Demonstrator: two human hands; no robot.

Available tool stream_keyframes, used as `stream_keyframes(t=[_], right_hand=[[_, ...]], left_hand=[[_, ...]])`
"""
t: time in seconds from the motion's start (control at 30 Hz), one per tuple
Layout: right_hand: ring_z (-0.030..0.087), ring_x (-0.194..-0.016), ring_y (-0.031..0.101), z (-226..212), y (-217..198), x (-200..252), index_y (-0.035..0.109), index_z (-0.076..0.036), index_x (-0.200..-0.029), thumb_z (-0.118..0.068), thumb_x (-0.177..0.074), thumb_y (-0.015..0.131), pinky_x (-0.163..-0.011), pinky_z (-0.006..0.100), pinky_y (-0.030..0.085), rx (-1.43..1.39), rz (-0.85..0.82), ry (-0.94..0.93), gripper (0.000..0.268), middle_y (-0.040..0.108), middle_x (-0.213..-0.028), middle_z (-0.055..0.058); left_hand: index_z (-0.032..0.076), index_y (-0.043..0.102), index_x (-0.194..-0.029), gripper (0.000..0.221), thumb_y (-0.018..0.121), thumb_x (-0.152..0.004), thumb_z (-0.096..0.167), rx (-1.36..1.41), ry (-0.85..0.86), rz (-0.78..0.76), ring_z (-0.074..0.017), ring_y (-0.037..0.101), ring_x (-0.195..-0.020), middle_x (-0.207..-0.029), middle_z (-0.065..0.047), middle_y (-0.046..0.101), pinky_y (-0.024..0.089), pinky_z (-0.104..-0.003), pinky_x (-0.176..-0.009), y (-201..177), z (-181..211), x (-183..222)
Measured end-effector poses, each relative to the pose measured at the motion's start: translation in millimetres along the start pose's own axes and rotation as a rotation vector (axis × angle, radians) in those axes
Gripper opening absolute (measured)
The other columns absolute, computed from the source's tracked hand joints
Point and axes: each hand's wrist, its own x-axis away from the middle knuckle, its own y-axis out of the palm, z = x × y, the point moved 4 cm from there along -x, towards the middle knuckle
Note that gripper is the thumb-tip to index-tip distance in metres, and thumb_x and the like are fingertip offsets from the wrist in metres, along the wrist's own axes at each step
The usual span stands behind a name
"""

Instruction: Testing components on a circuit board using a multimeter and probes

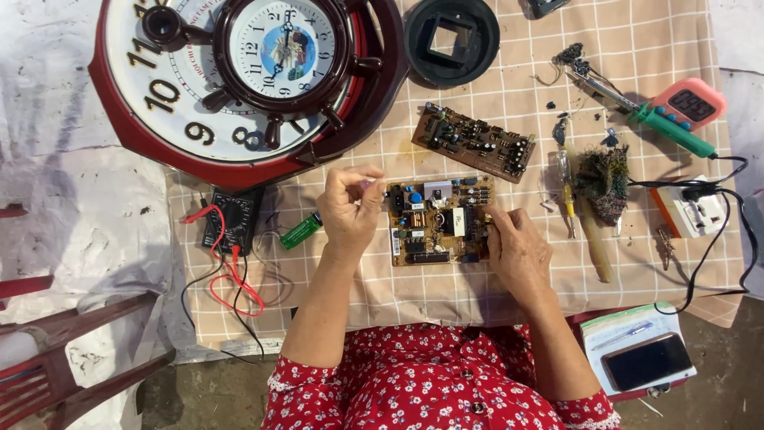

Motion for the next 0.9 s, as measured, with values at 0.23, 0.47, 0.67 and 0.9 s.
stream_keyframes(t=[0.23, 0.47, 0.67, 0.9], right_hand=[[0.024, -0.066, 0.057, -7, -5, -1, 0.052, -0.028, -0.111, -0.022, -0.087, 0.047, -0.054, 0.037, 0.048, 0.016, 0.027, -0.007, 0.026, 0.047, -0.074, 0.002], [0.023, -0.066, 0.057, -4, -2, 2, 0.052, -0.028, -0.111, -0.021, -0.088, 0.045, -0.055, 0.036, 0.049, 0.027, 0.029, -0.011, 0.025, 0.045, -0.074, 0.001], [0.023, -0.066, 0.057, -8, -7, 1, 0.053, -0.028, -0.111, -0.021, -0.088, 0.044, -0.055, 0.037, 0.049, 0.002, 0.033, -0.003, 0.025, 0.046, -0.073, 0.001], [0.027, -0.065, 0.056, -6, -4, 1, 0.053, -0.025, -0.110, -0.022, -0.087, 0.045, -0.053, 0.040, 0.048, 0.013, 0.074, -0.044, 0.025, 0.045, -0.074, 0.003]], left_hand=[[0.000, 0.051, -0.107, 0.027, 0.059, -0.083, 0.011, -0.044, 0.033, -0.188, -0.0105, 0.053, -0.059, -0.077, -0.009, 0.062, 0.045, -0.024, -0.053, -2, 10, -3], [0.007, 0.064, -0.081, 0.010, 0.065, -0.078, 0.017, -0.142, 0.096, -0.201, -0.0171, 0.058, -0.049, -0.071, -0.006, 0.063, 0.048, -0.024, -0.044, -3, -17, 1], [0.003, 0.054, -0.081, 0.020, 0.065, -0.080, 0.020, -0.086, 0.030, -0.169, -0.0118, 0.049, -0.047, -0.069, -0.009, 0.060, 0.043, -0.024, -0.042, 0, -9, -5], [0.002, 0.059, -0.086, 0.015, 0.050, -0.087, 0.013, 0.078, -0.037, -0.325, -0.0160, 0.057, -0.050, -0.075, -0.011, 0.061, 0.048, -0.025, -0.045, -1, 25, -10]])
